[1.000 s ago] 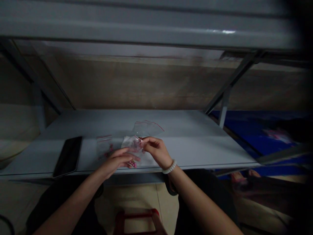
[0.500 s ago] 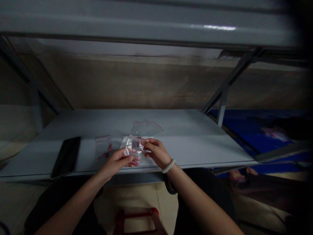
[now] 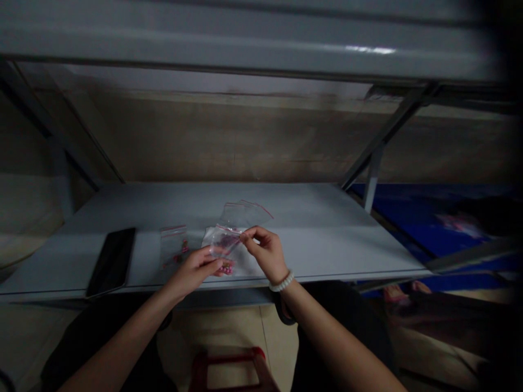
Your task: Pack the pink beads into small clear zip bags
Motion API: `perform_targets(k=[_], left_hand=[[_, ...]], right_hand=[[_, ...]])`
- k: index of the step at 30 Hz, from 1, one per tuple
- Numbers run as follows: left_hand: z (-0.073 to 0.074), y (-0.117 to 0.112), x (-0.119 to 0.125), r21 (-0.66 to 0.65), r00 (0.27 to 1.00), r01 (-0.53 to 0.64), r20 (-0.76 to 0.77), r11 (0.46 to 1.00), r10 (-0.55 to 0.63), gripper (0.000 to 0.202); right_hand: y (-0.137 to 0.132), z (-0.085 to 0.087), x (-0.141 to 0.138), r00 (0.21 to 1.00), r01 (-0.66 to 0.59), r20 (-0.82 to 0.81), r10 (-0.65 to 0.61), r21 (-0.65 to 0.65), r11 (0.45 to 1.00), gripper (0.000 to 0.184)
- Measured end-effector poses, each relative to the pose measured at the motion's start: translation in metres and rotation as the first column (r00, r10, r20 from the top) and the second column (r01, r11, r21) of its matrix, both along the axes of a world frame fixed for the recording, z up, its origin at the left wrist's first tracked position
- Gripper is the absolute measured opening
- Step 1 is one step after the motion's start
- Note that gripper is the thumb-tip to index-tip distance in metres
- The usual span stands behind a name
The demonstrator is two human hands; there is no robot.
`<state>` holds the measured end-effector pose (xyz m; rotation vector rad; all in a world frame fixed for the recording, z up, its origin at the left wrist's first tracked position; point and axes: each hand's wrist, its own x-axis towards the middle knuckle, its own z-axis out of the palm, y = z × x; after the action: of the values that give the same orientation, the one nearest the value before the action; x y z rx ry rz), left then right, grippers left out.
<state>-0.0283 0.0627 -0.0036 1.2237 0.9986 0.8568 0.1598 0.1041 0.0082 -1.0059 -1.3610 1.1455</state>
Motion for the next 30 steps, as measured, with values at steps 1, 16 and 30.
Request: perform_targets(k=[1, 16, 30], left_hand=[[0.002, 0.000, 0.000, 0.019, 1.000, 0.007, -0.018, 1.000, -0.006, 0.034], [0.020, -0.009, -0.004, 0.703, 0.904, -0.126, -0.210, 0.700, 0.374, 0.025], [0.018, -0.010, -0.004, 0.762, 0.844, -0.132, -0.249, 0.634, 0.474, 0.006]], right_hand=[[-0.001, 0.001, 0.000, 1.000, 0.004, 0.024, -0.005, 0.048, 0.999, 0.017], [-0.020, 0.009, -0.005, 0.929, -0.259, 0.367, 0.039, 0.575, 0.776, 0.010], [-0.021, 0.005, -0.006, 0.886, -0.332, 0.462, 0.030, 0.587, 0.738, 0.014]])
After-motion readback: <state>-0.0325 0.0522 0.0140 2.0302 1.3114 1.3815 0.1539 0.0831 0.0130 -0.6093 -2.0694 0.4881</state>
